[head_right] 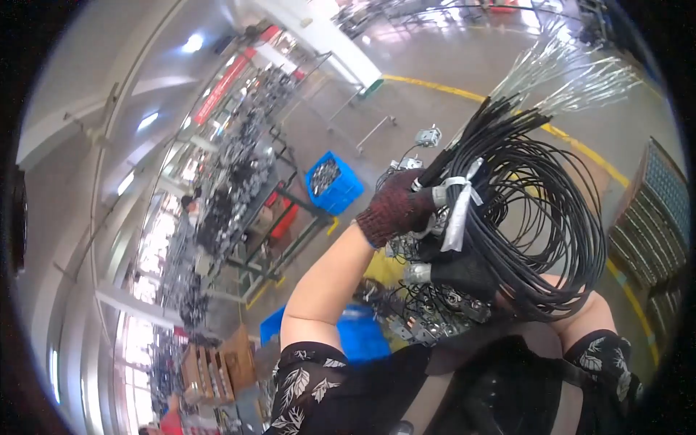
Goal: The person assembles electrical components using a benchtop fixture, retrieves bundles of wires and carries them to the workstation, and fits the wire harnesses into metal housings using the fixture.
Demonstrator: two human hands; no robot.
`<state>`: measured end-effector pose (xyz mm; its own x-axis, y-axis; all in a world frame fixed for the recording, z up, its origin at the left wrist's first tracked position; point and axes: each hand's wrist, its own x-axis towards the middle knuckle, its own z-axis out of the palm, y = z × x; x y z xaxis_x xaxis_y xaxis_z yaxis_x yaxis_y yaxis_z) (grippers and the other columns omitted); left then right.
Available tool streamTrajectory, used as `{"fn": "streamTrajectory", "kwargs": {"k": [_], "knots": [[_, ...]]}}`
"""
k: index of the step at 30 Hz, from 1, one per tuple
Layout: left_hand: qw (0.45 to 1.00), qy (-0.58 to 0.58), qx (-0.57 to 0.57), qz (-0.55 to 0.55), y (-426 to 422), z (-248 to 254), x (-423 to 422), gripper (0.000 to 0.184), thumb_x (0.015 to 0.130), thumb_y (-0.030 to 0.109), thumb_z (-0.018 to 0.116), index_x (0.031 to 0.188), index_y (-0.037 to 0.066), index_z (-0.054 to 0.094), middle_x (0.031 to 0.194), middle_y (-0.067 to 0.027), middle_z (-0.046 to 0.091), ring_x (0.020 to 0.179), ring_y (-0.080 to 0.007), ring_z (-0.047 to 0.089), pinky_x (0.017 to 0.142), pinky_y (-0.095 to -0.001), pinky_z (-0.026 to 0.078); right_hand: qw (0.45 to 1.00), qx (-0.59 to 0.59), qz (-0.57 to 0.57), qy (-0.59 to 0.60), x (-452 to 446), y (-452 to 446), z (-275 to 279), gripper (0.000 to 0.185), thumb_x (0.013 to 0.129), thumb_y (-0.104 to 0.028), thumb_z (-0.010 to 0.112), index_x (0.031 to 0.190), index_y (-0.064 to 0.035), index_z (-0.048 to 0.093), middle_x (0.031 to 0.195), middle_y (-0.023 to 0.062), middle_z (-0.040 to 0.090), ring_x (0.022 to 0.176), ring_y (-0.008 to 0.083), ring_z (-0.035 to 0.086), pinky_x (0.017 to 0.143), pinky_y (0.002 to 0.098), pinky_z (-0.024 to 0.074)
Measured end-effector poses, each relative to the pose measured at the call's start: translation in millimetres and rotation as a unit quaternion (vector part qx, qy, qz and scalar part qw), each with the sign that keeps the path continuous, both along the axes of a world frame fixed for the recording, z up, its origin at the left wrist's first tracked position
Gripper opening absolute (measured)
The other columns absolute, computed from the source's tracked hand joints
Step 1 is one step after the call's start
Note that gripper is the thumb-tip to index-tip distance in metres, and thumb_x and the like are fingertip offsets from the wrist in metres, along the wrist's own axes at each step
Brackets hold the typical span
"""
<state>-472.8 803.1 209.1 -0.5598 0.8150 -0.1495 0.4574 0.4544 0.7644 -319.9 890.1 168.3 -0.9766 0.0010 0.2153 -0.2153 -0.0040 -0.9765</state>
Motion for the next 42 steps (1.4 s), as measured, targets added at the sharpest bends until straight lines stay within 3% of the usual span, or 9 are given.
{"fn": "streamTrajectory", "kwargs": {"k": [4,7,16,23,31,33,35,39,42], "knots": [[0.996,-0.040,0.000,-0.083,99,-21,-48,0.043,0.077,0.041,0.072,0.101,0.005,0.067,0.075,-0.0033,0.062,0.067,-0.0099,0.056,0.060,-0.0273,0.046,0.996,-0.062,-0.033,-0.058,-49,67,-63,0.056,0.079,-0.012,0.072,0.128,-0.0022,0.047,0.118,0.0066,0.055,0.104,0.0154,0.051,0.094,0.0316,0.0421],[0.984,-0.127,0.010,-0.121,166,-30,-88,0.045,0.078,0.042,0.071,0.100,0.004,0.066,0.077,-0.0019,0.061,0.066,-0.0096,0.055,0.057,-0.0259,0.044,0.994,-0.060,-0.058,-0.075,-83,126,-60,0.032,0.082,-0.019,0.070,0.107,0.0003,0.063,0.100,0.0086,0.065,0.093,0.0163,0.060,0.084,0.0309,0.0473],[0.978,-0.071,0.058,-0.187,297,-18,-234,0.047,0.076,0.046,0.074,0.096,0.004,0.067,0.067,0.0002,0.056,0.057,-0.0083,0.052,0.052,-0.0259,0.043,0.976,-0.159,-0.074,-0.127,-220,238,-24,0.043,0.081,-0.011,0.068,0.119,-0.0005,0.050,0.113,0.0059,0.053,0.108,0.0136,0.049,0.094,0.0302,0.0412],[0.987,-0.070,0.072,-0.126,337,-26,-378,0.058,0.074,0.053,0.071,0.097,0.001,0.064,0.072,-0.0067,0.061,0.061,-0.0152,0.059,0.059,-0.0306,0.048,0.994,-0.020,-0.104,-0.011,-332,319,-21,0.056,0.080,-0.021,0.072,0.126,-0.0046,0.045,0.122,0.0074,0.048,0.116,0.0160,0.043,0.099,0.0325,0.0342],[0.989,0.012,0.098,0.107,263,-36,-528,0.049,0.077,0.038,0.072,0.112,0.005,0.064,0.092,-0.0041,0.062,0.080,-0.0081,0.053,0.068,-0.0259,0.044,0.991,0.103,-0.006,0.083,-518,370,-1,0.071,0.082,-0.027,0.070,0.141,-0.0114,0.032,0.141,0.0089,0.036,0.133,0.0213,0.031,0.112,0.0367,0.0194],[0.982,0.035,0.034,0.183,234,-27,-554,0.064,0.072,0.055,0.070,0.108,0.002,0.063,0.096,-0.0191,0.066,0.092,-0.0302,0.063,0.082,-0.0404,0.047,0.983,0.140,0.034,0.111,-572,361,-3,0.075,0.083,-0.028,0.070,0.145,-0.0130,0.029,0.146,0.0093,0.034,0.137,0.0226,0.028,0.115,0.0378,0.0157],[0.966,0.074,-0.004,0.247,199,-41,-589,0.064,0.073,0.055,0.068,0.108,0.001,0.062,0.097,-0.0203,0.066,0.092,-0.0329,0.063,0.082,-0.0409,0.047,0.974,0.165,0.076,0.137,-621,379,-59,0.077,0.083,-0.028,0.070,0.147,-0.0139,0.028,0.149,0.0095,0.032,0.139,0.0232,0.026,0.117,0.0383,0.0139],[0.935,0.093,-0.017,0.341,115,-54,-655,0.062,0.078,0.054,0.065,0.110,0.001,0.061,0.096,-0.0217,0.065,0.090,-0.0369,0.063,0.080,-0.0413,0.048,0.959,0.128,0.234,0.097,-764,342,-136,0.053,0.082,-0.022,0.071,0.126,-0.0070,0.046,0.124,0.0108,0.048,0.115,0.0212,0.041,0.097,0.0368,0.0296],[0.920,0.052,0.017,0.387,42,-66,-712,0.057,0.079,0.048,0.067,0.111,0.002,0.061,0.093,-0.0209,0.066,0.087,-0.0349,0.064,0.078,-0.0407,0.048,0.939,0.075,0.333,0.039,-828,146,-83,0.035,0.081,-0.016,0.073,0.110,-0.0019,0.059,0.106,0.0117,0.059,0.096,0.0198,0.052,0.081,0.0357,0.0415]]}}
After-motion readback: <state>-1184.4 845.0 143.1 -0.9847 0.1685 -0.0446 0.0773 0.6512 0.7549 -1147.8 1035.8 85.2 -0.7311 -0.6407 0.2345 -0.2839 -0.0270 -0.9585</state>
